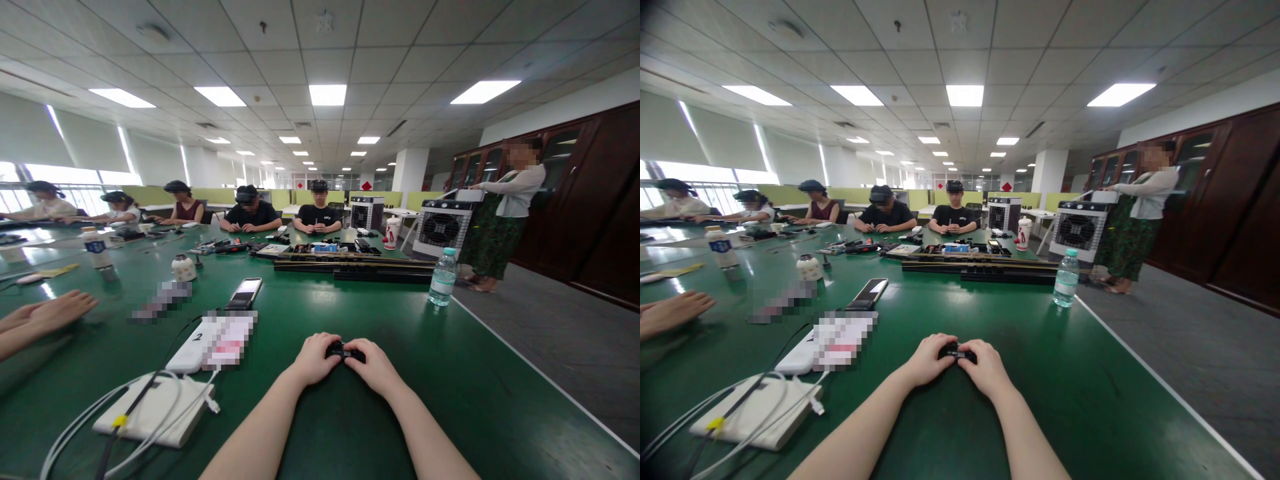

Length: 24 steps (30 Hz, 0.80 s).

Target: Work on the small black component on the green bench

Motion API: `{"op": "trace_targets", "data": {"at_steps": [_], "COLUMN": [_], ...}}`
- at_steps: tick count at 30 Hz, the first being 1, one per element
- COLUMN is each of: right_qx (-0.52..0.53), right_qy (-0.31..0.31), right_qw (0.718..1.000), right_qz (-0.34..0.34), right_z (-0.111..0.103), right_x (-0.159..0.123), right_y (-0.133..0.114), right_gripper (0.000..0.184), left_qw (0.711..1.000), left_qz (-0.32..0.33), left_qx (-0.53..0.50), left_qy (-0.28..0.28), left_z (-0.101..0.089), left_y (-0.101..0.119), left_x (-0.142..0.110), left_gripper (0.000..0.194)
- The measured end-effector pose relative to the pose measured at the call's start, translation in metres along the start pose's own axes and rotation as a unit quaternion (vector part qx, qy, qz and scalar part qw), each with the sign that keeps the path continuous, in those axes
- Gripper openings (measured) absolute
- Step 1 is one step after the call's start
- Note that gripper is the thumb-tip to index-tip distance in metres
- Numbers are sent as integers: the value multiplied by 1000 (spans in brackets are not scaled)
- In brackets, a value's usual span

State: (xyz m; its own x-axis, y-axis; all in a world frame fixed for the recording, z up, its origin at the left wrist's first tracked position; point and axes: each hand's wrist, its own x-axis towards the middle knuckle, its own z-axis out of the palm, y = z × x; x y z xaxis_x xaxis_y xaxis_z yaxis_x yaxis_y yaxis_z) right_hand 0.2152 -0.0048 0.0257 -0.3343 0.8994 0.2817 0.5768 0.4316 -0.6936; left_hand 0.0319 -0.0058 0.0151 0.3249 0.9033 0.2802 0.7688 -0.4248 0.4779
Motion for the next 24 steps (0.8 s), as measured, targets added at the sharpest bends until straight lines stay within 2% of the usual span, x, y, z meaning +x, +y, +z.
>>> {"op": "trace_targets", "data": {"at_steps": [24], "right_qx": [-3], "right_qy": [-2], "right_qw": [1000], "right_qz": [0], "right_z": [-1], "right_x": [-2], "right_y": [-2], "right_gripper": [22], "left_qw": [1000], "left_qz": [9], "left_qx": [12], "left_qy": [2], "left_z": [3], "left_y": [-2], "left_x": [1], "left_gripper": [37]}}
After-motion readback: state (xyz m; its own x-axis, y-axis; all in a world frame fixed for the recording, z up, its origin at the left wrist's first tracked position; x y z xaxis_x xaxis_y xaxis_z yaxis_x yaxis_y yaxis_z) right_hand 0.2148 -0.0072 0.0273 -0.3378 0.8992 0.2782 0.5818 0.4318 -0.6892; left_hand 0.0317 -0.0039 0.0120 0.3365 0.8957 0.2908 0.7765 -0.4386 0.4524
